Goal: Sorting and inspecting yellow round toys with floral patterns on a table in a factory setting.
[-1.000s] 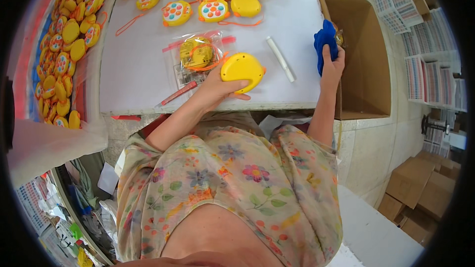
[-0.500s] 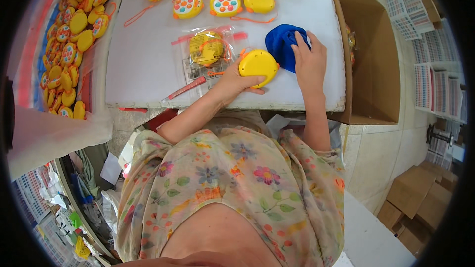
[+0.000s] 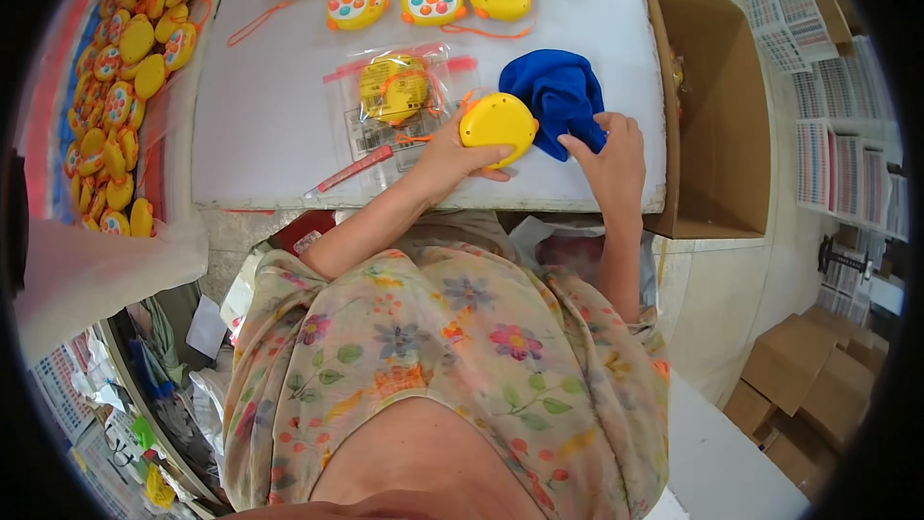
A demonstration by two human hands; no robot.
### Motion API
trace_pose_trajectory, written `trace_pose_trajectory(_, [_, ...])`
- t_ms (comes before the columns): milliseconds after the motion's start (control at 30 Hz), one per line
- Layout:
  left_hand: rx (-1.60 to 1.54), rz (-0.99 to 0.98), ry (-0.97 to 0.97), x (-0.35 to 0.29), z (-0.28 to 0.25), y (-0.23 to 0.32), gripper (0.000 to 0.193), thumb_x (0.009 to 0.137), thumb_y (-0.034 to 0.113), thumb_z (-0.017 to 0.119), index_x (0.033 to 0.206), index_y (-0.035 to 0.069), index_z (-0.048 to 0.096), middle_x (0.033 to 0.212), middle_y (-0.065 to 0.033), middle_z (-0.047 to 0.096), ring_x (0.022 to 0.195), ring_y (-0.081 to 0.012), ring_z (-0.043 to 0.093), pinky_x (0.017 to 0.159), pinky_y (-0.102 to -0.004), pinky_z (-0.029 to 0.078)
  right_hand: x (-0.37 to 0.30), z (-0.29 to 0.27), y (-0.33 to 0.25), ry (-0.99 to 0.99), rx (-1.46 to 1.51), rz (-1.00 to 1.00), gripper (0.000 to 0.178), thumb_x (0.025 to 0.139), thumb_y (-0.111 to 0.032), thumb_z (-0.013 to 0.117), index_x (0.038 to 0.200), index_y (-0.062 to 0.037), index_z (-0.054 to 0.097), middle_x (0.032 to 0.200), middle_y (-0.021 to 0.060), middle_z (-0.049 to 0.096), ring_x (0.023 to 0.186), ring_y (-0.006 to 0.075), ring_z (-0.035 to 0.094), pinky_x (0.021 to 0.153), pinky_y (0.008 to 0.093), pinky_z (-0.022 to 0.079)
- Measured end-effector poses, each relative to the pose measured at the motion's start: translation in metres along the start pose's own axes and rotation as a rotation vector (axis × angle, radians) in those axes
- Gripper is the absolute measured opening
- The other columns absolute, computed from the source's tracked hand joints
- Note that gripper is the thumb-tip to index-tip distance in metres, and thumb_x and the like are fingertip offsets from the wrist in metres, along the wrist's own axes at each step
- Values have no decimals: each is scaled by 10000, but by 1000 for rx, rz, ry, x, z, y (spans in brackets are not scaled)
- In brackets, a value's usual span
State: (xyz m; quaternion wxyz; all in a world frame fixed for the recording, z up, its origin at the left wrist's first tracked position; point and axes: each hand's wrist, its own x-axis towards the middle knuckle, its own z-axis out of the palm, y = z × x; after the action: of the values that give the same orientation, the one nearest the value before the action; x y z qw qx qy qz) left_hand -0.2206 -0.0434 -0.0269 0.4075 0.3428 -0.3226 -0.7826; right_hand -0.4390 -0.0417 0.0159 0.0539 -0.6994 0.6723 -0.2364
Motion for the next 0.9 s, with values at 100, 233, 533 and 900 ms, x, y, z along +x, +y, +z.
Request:
trace_pose_trajectory(100, [-30,21,8,1,-1,-4,669,779,50,689,1351,90,343,1162,-69,546,1003,-174,584,663,-320,580,-5,-5,-5,-93,26,103,430,686,-259,780,940,1,549,889,133,562,836,273,549,733,346,451])
trace_pose_trajectory(233, [-31,14,0,1,-1,-3,668,778,49,690,1348,91,345,1162,-70,547,1004,-174,584,666,-321,580,-12,7,2,-94,48,-162,292,718,-188,751,863,-7,572,849,88,578,845,239,548,740,340,447])
trace_pose_trajectory(533, [152,64,-47,0,4,-4,761,747,90,682,1378,25,261,1047,-91,568,843,-160,621,577,-292,567,14,10,-31,-126,935,220,118,872,-75,610,970,-10,615,800,-31,589,736,37,523,678,169,420])
trace_pose_trajectory(900, [172,42,-67,0,1,-4,849,742,90,672,1417,12,162,1042,-112,566,815,-176,633,570,-282,569,34,23,-26,-445,823,-120,175,849,-34,597,1013,1,647,1032,48,585,975,103,519,847,231,410])
